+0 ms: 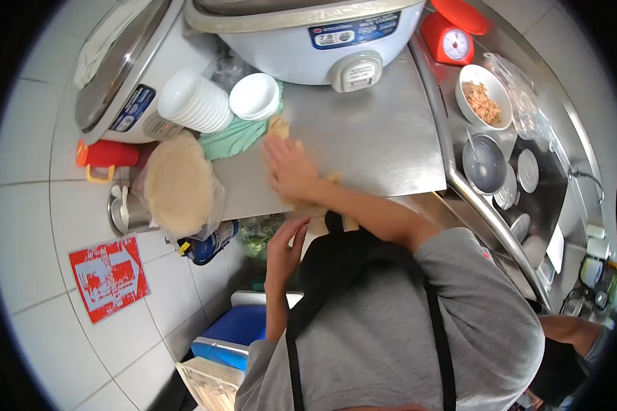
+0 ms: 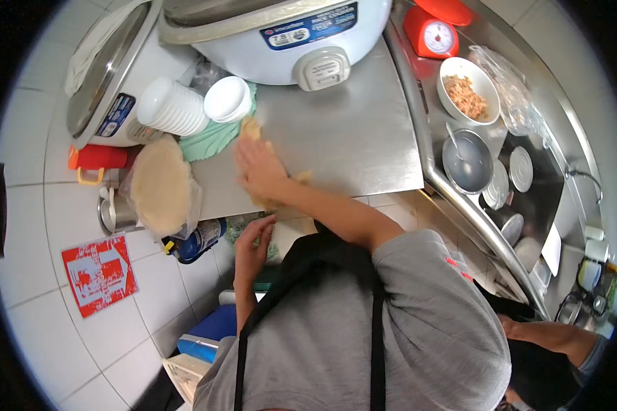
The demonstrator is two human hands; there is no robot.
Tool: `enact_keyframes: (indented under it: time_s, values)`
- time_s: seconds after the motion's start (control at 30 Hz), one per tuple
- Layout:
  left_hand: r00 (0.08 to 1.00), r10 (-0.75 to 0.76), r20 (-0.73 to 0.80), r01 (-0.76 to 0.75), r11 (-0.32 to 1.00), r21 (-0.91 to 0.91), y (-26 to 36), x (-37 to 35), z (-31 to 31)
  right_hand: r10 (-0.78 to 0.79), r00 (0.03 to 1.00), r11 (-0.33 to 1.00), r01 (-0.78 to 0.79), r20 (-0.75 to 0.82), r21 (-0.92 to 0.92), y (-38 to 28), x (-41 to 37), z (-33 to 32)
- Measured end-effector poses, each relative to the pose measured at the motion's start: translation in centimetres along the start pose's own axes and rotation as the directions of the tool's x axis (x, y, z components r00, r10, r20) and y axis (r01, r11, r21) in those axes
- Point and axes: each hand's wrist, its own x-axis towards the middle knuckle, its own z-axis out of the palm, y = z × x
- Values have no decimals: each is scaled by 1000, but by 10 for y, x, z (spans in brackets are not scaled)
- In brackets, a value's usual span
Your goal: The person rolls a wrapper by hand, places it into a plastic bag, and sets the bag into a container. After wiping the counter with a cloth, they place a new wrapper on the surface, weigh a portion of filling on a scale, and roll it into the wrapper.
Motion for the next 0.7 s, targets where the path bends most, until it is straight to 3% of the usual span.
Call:
enact_keyframes:
  time_s: [0.1,0.2,0.37,0.43,0.5,0.57,0.63,0.67,0.7]
  values:
    - [998,69,7,-69,998,13,-2,10,-7,-64,997,989,69,-41,128,8,-37,1]
    - [999,43,-6,-43,998,-51,-18,13,-10,238,964,964,-249,121,89,54,-76,-40]
    - [1000,5,19,-5,1000,-29,-34,5,-23,495,862,816,-504,-107,-282,139,-154,-85]
    - [999,-35,-17,33,996,-81,-47,-2,-27,505,858,826,-511,-90,-240,146,-181,-107]
    - [994,-85,-67,78,992,-102,-64,-15,-33,394,913,846,-404,-103,-348,137,-209,-102]
    - [985,-125,-117,114,989,-95,-83,-31,-37,444,894,806,-426,-55,-412,112,-215,-80]
    - [981,-155,-120,145,986,-88,-88,-40,-43,541,837,691,-390,78,-609,67,-172,-71]
    - [979,-166,-116,156,984,-85,-90,-42,-46,535,831,702,-334,156,-629,46,-144,-68]
    - [980,-156,-123,148,986,-71,-90,-40,-49,475,858,789,-318,195,-525,31,-123,-55]
